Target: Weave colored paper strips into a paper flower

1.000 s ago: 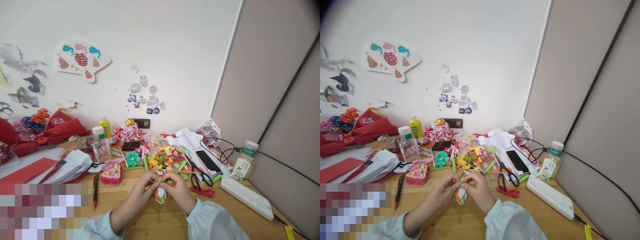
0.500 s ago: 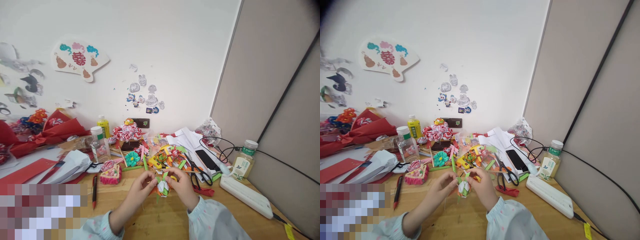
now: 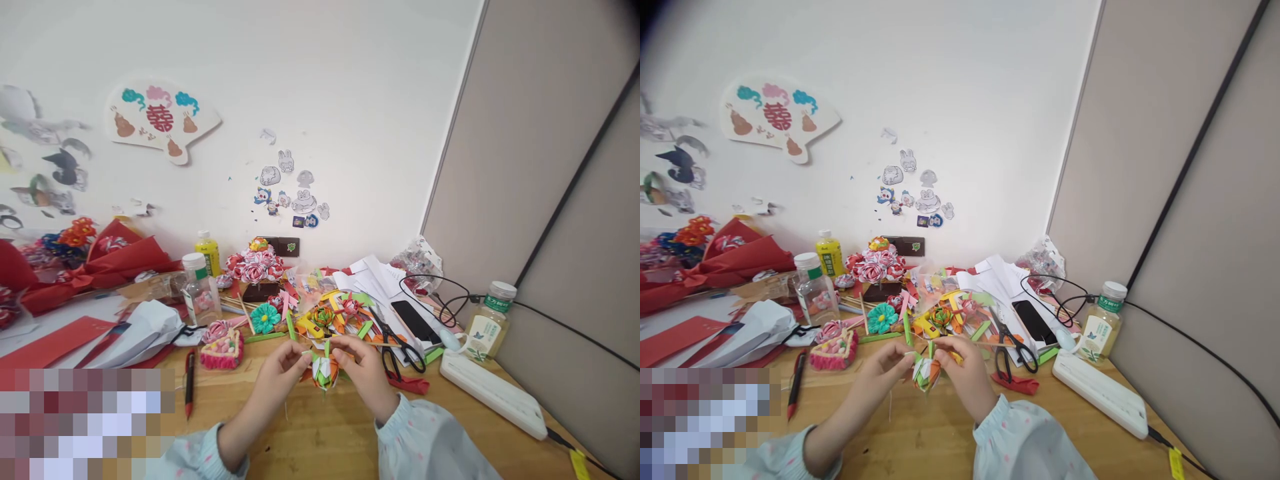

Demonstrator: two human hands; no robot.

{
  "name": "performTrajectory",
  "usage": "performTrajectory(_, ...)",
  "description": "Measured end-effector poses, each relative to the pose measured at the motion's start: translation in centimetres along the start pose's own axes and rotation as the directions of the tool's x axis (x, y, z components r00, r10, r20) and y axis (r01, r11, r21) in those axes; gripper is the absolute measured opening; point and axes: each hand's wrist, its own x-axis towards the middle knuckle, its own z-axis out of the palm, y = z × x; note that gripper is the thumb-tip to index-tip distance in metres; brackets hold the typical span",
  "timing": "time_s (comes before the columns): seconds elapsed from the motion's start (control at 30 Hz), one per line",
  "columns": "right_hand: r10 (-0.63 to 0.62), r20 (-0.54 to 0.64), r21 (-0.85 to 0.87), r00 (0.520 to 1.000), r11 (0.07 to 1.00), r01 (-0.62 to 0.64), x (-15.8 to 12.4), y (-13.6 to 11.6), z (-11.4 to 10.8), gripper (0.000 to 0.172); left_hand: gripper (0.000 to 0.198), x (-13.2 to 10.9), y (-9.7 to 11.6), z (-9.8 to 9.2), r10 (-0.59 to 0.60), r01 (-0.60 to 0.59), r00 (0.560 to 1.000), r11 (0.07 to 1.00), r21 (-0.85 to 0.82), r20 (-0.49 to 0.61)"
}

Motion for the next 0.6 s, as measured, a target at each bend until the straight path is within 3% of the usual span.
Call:
performTrajectory(0.17, 0.043, -0.011, 0.032, 0.999, 0.999, -0.043, 0.13, 0.0, 0.0, 0.022, 0.041, -0.06, 0.6, 0.06, -0.044, 0.041, 0.996, 0.998, -0.051, -0.076)
performTrajectory(0.4, -0.053, -0.016, -0.045, 0.998, 0.998, 0.052, 0.07, -0.15, 0.03, 0.016, 0.041, -0.25, 0.98, 0.21, -0.001, -0.002, 0.998, 0.999, -0.049, -0.06)
performTrajectory(0.6, -0.019, -0.021, 0.001, 1.0, 1.0, 0.019, 0.07, -0.45, -0.01, 0.02, 0.041, -0.07, 0.69, 0.07, -0.075, 0.068, 0.996, 0.991, -0.118, -0.055)
